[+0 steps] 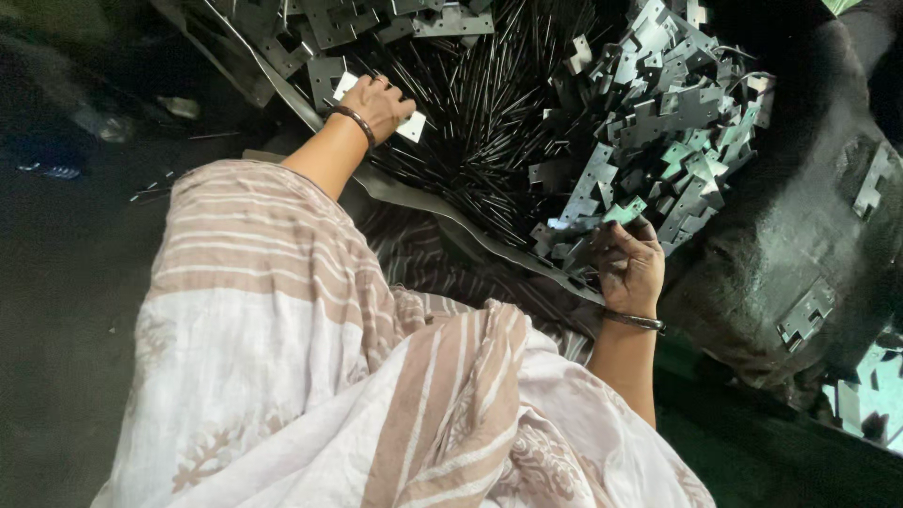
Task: The person sits on the floor and sorts small metal parts by hand, picking them from a large pile and placing them into a metal tray. The person occasionally inspects individual pieces before placing them in the tray.
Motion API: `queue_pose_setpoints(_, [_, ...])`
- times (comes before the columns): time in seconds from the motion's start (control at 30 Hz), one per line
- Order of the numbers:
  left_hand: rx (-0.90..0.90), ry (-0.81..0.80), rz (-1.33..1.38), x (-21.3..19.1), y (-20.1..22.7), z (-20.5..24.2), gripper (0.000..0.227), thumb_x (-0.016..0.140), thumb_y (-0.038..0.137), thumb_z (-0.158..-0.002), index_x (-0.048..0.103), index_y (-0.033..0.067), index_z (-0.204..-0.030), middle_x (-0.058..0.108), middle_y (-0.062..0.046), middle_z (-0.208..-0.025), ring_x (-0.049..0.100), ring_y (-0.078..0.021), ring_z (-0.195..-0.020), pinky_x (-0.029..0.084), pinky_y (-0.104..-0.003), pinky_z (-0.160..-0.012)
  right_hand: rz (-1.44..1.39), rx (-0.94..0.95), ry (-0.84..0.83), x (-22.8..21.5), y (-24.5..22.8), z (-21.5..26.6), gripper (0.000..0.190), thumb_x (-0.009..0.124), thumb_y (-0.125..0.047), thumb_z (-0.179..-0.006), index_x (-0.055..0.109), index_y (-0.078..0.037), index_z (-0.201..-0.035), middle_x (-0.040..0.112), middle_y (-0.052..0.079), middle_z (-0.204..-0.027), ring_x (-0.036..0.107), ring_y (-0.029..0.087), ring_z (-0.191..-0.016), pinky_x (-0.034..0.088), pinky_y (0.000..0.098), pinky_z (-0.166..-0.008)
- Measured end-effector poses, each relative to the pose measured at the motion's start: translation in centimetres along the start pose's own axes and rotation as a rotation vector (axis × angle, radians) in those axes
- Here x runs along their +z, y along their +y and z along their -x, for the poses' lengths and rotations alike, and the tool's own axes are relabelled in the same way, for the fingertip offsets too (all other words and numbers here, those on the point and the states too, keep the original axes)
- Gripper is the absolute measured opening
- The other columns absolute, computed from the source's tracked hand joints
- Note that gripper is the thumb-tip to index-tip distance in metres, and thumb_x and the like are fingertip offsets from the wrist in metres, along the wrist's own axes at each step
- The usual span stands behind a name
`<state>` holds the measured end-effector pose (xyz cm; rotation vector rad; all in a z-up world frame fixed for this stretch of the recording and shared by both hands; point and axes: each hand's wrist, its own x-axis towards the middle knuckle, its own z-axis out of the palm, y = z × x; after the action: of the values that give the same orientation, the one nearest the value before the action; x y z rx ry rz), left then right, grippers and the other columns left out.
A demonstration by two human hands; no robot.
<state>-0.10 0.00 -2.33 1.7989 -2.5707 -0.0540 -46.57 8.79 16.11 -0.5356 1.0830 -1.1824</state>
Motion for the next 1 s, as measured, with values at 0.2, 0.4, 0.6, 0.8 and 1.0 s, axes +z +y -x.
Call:
queue_pose_setpoints(0.2, [0.067,0.012,-0.067,-0.2,0.2,0.2,0.02,0.055,0.024,-0.099,0.067,0.0187,-0.114,0.075,-0.007,-0.104,0.067,-0.0267,-0.106,0.049,-0.042,-0.087,-0.063,0.058,-0.057,-0.2,1.1,-0.2,0.024,0.06,0.011,-0.097,0.064,-0.003,-0.116,0.07,0.011,-0.095,0.057,0.005,-0.059,0.033,0.0125,-0.039])
queue_pose_setpoints(0.4, [0.066,-0.062,-0.142,-3.7,-0.9,1.3,0.012,0.06,0.021,-0.093,0.072,0.02,-0.098,0.073,-0.002,-0.104,0.067,-0.0239,-0.111,0.048,-0.044,-0.093,-0.092,0.063,0.041,-2.4,1.6,-1.5,0.022,0.058,0.006,-0.095,0.062,-0.004,-0.114,0.069,0.013,-0.092,0.062,0.011,-0.063,0.04,0.0139,-0.043])
queue_pose_setpoints(0.6, [-0.18,0.279,1.153,-9.2,2.7,2.6,0.013,0.07,0.02,-0.112,0.063,0.0085,-0.113,0.067,-0.009,-0.092,0.063,-0.0244,-0.086,0.054,-0.043,-0.079,-0.409,0.077,0.025,-3.1,2.9,-3.1,0.022,0.063,0.003,-0.101,0.056,0.003,-0.122,0.067,0.015,-0.103,0.058,0.013,-0.063,0.053,0.0225,-0.061])
queue_pose_setpoints(0.8, [-0.097,-0.017,2.249,-11.6,13.5,3.3,0.065,0.062,-0.009,-0.09,0.047,0.0094,-0.15,0.074,-0.011,-0.106,0.074,-0.025,-0.102,0.061,-0.049,-0.095,0.134,-0.147,-0.163,4.1,1.7,-1.0,0.062,0.061,0.015,-0.086,0.048,0.003,-0.145,0.067,0.013,-0.126,0.072,0.019,-0.106,0.061,0.0332,-0.092])
queue_pose_setpoints(1.0, [-0.263,-0.131,2.797,-10.9,21.6,0.8,0.063,0.059,-0.009,-0.08,0.051,0.0125,-0.138,0.074,-0.008,-0.123,0.071,-0.0278,-0.114,0.058,-0.048,-0.1,1.185,-0.773,-0.247,9.9,0.9,-0.2,0.07,0.063,0.01,-0.091,0.039,0.004,-0.156,0.061,0.024,-0.137,0.064,0.038,-0.122,0.054,0.0378,-0.102])
